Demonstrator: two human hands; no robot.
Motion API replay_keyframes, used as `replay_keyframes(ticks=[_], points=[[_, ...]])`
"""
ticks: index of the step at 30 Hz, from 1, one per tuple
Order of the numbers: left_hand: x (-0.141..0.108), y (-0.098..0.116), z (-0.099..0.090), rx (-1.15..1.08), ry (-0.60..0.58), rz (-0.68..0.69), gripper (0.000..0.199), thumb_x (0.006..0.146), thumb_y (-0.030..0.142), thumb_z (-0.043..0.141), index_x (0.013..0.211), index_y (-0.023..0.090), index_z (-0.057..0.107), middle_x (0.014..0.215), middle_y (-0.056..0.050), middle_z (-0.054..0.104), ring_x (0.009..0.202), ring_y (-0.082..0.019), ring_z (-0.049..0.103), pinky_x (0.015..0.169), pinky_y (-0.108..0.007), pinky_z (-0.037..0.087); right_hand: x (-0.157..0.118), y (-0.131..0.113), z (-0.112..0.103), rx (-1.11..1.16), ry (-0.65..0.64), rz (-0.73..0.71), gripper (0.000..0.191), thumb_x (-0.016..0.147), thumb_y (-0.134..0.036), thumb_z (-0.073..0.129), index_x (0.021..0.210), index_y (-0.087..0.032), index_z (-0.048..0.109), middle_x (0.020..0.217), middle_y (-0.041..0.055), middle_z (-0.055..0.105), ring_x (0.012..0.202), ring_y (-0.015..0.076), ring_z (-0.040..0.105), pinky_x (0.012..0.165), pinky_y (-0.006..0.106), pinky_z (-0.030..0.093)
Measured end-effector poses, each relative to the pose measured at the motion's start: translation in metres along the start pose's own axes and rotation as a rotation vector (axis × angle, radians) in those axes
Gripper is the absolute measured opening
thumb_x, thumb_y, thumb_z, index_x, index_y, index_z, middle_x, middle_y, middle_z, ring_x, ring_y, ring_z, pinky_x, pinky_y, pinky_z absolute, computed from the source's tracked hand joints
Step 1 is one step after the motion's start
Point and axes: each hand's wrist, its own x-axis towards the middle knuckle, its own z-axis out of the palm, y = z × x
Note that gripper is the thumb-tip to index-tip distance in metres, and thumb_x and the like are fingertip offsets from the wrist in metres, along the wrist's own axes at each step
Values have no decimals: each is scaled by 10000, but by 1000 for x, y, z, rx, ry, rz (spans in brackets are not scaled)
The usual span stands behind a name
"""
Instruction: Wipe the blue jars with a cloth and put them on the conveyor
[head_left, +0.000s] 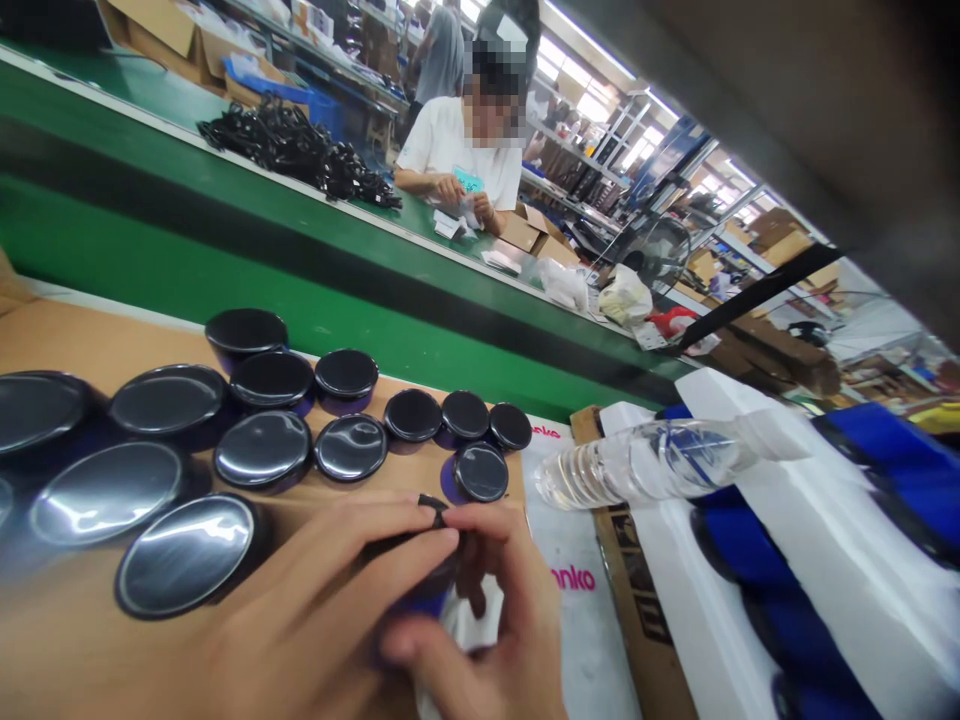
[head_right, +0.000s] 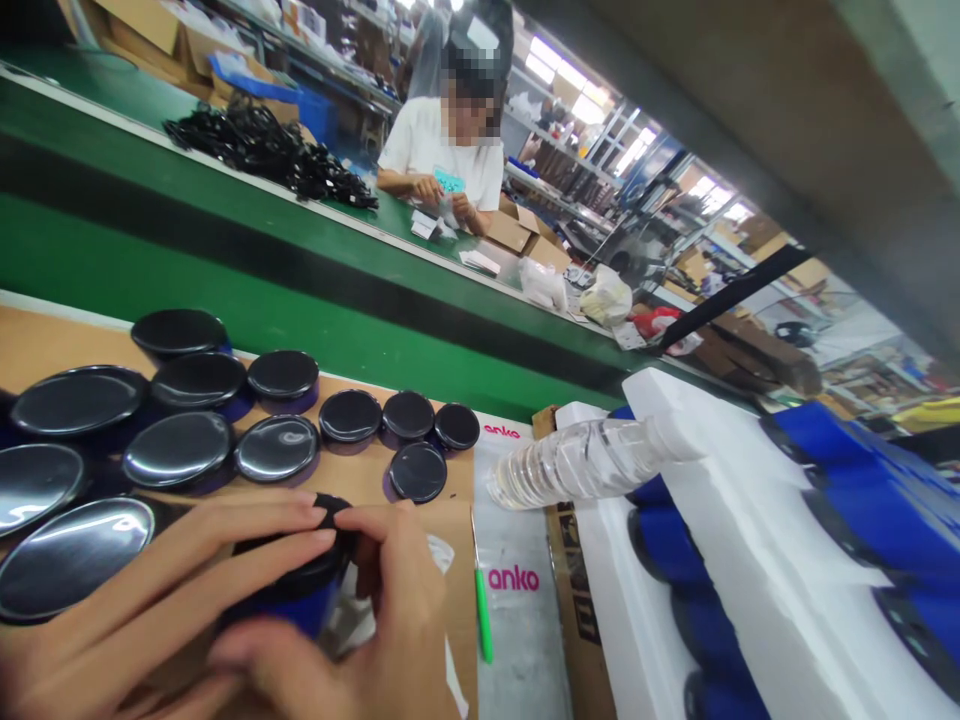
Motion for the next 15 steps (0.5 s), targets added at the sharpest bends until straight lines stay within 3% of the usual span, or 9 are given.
replay_keyframes(ticks=[2, 5, 7, 10, 13, 15], points=[[0, -1, 1, 8, -63, 52, 534, 946, 132, 479, 1452, 299, 528, 1453, 68, 648, 1347, -79, 612, 1240, -122, 326, -3, -1, 2, 53, -80, 89, 317, 886, -452, 810, 1105, -298, 640, 798, -65, 635, 582, 72, 544, 512, 164, 449], [3, 7, 5, -125, -35, -60, 467, 971, 136, 480, 1402, 306, 535, 1401, 50, 633, 1316, -76, 608, 1226, -121, 346, -3, 0, -2, 269, -64, 288, 98, 974, -336, 723, 924, -253, 711, 756, -33, 640, 634, 79, 566, 568, 172, 439], [5, 18, 9, -191, 53, -140, 432, 960, 129, 476, 1345, 308, 555, 1329, 36, 622, 1288, -92, 595, 1191, -136, 387, -3, 1, -4, 415, 1, 381, 231, 1056, -341, 609, 859, -251, 692, 653, -54, 575, 553, 59, 504, 506, 146, 385], [7, 28, 16, -219, 126, -179, 321, 969, 235, 502, 1271, 308, 583, 1256, 25, 611, 1257, -108, 567, 1127, -148, 406, -2, 3, -6, 541, 106, 387, 273, 1115, -375, 471, 932, -302, 660, 665, -82, 489, 499, 35, 467, 457, 94, 368], [7, 23, 18, -311, 145, -265, 243, 1016, 376, 523, 1241, 357, 611, 1218, 51, 630, 1226, -72, 598, 1096, -89, 395, 0, 6, -7, 599, 156, 374, 281, 1122, -381, 441, 1026, -347, 704, 763, -63, 540, 587, 36, 556, 527, 96, 456], [8, 13, 17, -420, 125, -277, 219, 1049, 417, 488, 1220, 400, 625, 1170, 88, 684, 1181, -41, 659, 1085, -61, 428, 1, 5, -7, 626, 109, 360, 317, 1105, -488, 442, 1126, -374, 737, 751, -44, 583, 593, 64, 566, 531, 136, 467]])
